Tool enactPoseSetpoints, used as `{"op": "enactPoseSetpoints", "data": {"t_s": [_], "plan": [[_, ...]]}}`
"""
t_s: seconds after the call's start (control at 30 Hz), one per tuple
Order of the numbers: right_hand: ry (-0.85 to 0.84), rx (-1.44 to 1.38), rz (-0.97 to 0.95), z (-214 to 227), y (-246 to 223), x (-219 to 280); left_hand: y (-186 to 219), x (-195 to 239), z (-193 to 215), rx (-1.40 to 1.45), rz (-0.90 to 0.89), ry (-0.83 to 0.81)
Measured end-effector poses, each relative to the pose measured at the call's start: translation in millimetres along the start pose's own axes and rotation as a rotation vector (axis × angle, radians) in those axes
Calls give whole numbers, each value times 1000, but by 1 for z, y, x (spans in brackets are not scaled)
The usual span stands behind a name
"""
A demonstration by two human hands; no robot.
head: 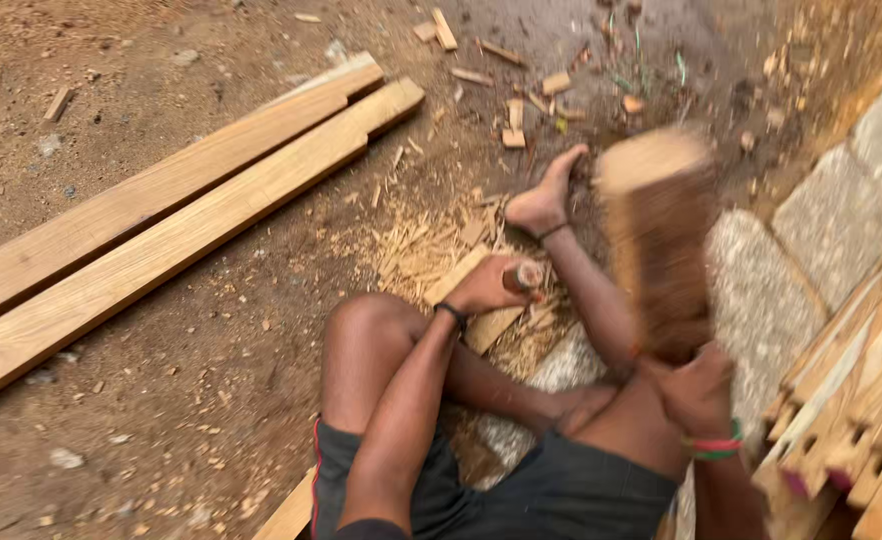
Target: The person sits on the ground and uses a chisel and wooden mallet to carve a small piece of wood. They repeatedly strike the chisel to shape the wood, occasionally pausing to inspect the progress.
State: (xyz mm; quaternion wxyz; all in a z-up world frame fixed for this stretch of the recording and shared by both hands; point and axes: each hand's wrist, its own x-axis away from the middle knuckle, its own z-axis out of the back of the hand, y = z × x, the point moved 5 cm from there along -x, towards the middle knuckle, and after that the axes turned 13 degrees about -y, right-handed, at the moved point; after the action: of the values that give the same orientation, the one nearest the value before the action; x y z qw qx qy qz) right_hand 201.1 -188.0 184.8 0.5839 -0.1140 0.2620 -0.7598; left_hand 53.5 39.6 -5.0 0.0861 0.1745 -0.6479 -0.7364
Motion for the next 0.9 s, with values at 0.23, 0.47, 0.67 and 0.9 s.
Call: {"op": "enactPoseSetpoints", "data": {"t_s": [0.23, 0.47, 0.67, 0.9], "plan": [[246, -150, 16, 2, 5, -17, 3, 6, 7, -77, 38, 41], [-228, 577, -113, -22, 44, -6, -24, -9, 15, -94, -156, 154], [313, 248, -27, 50, 38, 18, -27, 4, 14, -148, 62, 86], [449, -489, 198, 54, 29, -46, 1, 20, 5, 17, -7, 46]]}}
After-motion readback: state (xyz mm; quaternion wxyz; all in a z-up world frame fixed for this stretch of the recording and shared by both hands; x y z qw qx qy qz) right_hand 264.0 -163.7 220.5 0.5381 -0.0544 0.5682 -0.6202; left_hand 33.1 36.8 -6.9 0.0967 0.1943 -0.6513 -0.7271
